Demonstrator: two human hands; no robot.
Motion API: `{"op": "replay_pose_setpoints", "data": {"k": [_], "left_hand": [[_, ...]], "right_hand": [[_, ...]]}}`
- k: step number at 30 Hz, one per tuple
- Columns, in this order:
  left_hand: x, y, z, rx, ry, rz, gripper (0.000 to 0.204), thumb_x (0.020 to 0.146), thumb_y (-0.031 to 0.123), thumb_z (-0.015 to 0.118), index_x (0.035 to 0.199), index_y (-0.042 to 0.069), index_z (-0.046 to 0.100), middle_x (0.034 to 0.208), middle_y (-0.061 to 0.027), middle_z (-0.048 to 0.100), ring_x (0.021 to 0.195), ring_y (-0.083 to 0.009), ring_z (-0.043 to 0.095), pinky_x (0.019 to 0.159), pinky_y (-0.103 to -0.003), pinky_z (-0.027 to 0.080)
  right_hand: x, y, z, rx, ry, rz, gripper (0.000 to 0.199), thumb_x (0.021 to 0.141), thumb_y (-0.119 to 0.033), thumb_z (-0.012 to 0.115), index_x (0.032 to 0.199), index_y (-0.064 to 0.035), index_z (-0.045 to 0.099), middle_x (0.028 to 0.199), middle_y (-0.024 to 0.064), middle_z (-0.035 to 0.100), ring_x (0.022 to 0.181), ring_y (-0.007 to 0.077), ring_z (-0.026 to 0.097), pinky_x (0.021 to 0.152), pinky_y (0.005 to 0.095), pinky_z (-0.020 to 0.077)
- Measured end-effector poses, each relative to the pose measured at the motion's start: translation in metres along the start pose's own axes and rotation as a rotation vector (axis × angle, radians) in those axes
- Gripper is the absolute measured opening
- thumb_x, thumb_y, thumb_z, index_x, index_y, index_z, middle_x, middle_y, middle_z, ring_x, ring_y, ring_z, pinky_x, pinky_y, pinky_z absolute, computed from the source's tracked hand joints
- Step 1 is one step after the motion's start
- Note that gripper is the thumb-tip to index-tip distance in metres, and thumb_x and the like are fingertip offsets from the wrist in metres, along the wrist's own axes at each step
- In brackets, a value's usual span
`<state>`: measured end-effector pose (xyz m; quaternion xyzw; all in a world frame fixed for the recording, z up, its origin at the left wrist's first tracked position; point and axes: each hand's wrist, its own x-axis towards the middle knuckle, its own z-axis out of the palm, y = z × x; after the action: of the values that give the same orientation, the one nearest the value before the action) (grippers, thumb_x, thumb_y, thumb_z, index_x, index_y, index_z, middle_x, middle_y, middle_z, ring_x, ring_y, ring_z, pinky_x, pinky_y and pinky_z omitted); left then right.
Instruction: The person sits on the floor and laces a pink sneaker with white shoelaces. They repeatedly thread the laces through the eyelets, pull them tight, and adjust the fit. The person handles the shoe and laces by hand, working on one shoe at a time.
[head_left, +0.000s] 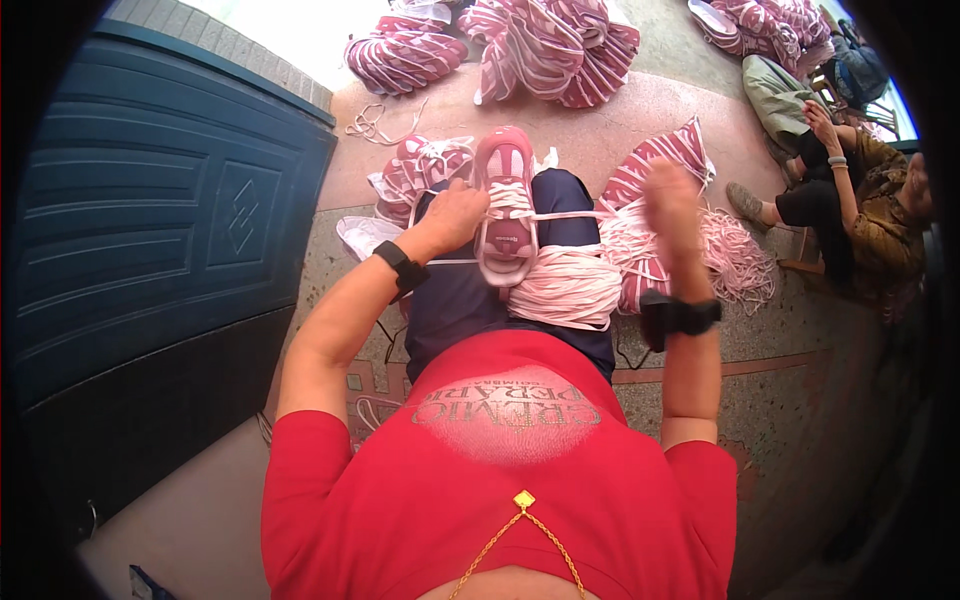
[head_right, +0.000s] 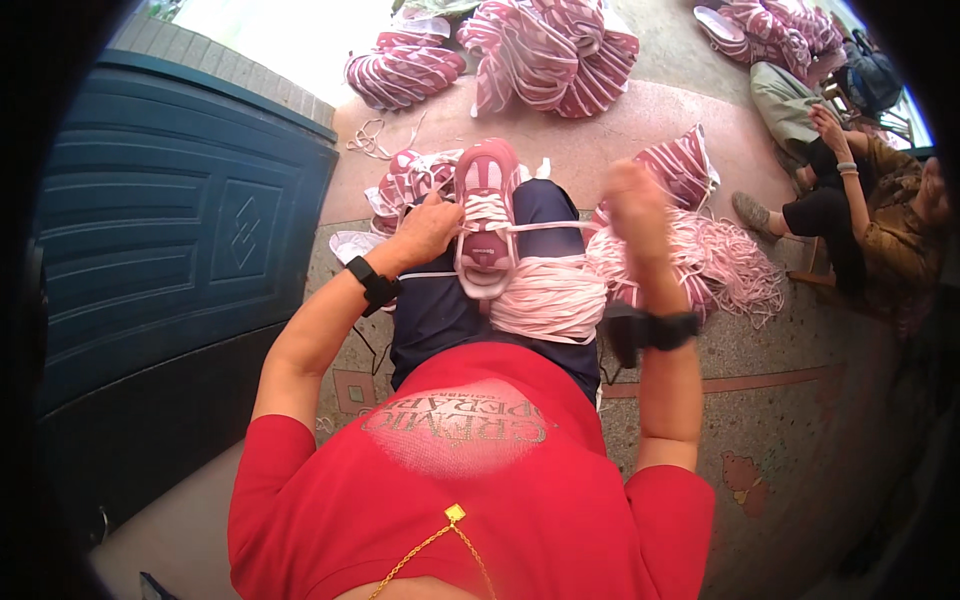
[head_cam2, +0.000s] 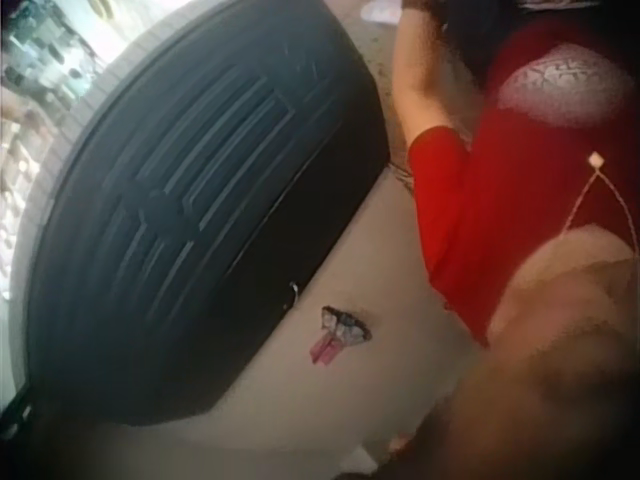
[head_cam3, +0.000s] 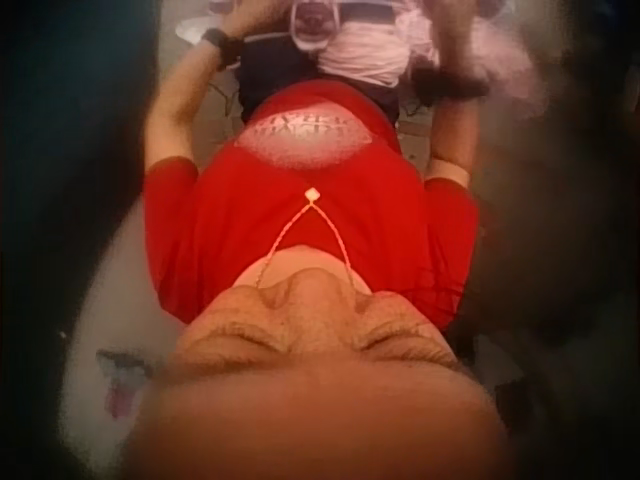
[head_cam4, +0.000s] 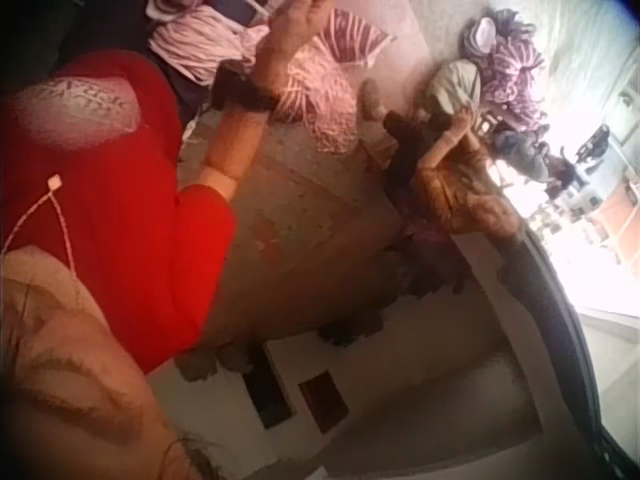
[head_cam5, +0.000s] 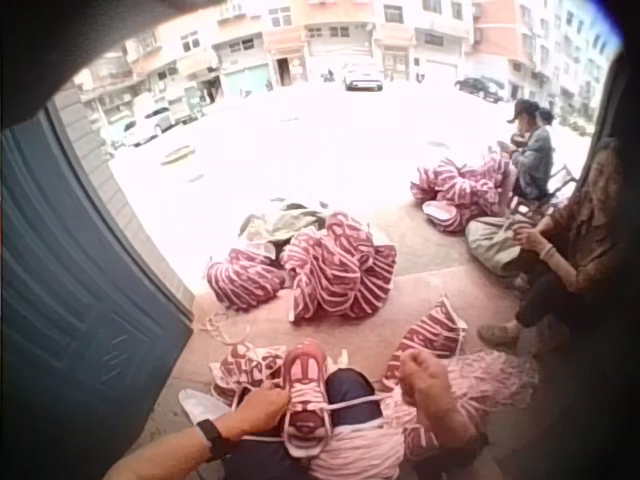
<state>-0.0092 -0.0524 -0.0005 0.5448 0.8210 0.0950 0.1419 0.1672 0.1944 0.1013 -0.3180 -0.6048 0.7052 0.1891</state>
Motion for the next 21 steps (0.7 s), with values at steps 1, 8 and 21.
{"op": "replay_pose_setpoints", "data": {"k": [1,8,21], "left_hand": [[-0.004,-0.004,0.008,0.032,0.086,0.026,0.010,0.080,0.016,0.059,0.082,0.006,0.057,0.079,-0.0098,0.061,0.085,-0.0319,0.055,0.071,-0.043,0.046],[-0.022,0.005,-0.014,0.381,0.084,0.088,0.008,0.074,0.014,0.056,0.067,0.009,0.055,0.066,-0.0069,0.060,0.076,-0.0257,0.057,0.061,-0.036,0.044],[-0.044,0.004,-0.004,0.043,0.382,-0.490,0.018,0.084,0.011,0.051,0.099,0.005,0.059,0.065,-0.0190,0.061,0.064,-0.0354,0.063,0.056,-0.046,0.050]], "right_hand": [[-0.006,0.008,0.025,-0.224,-0.131,0.064,0.016,0.090,-0.026,0.057,0.081,-0.0133,0.054,0.066,-0.0073,0.043,0.052,0.0005,0.036,0.043,0.0170,0.0291],[-0.028,0.130,0.102,-0.861,-0.483,-0.298,0.015,0.079,-0.018,0.059,0.085,-0.0054,0.064,0.077,0.0146,0.066,0.072,0.0330,0.064,0.064,0.0418,0.0502],[-0.017,0.138,0.140,-1.202,-0.489,-0.179,0.018,0.078,-0.013,0.054,0.090,0.0009,0.055,0.076,0.0240,0.064,0.068,0.0371,0.065,0.062,0.0456,0.0516]]}}
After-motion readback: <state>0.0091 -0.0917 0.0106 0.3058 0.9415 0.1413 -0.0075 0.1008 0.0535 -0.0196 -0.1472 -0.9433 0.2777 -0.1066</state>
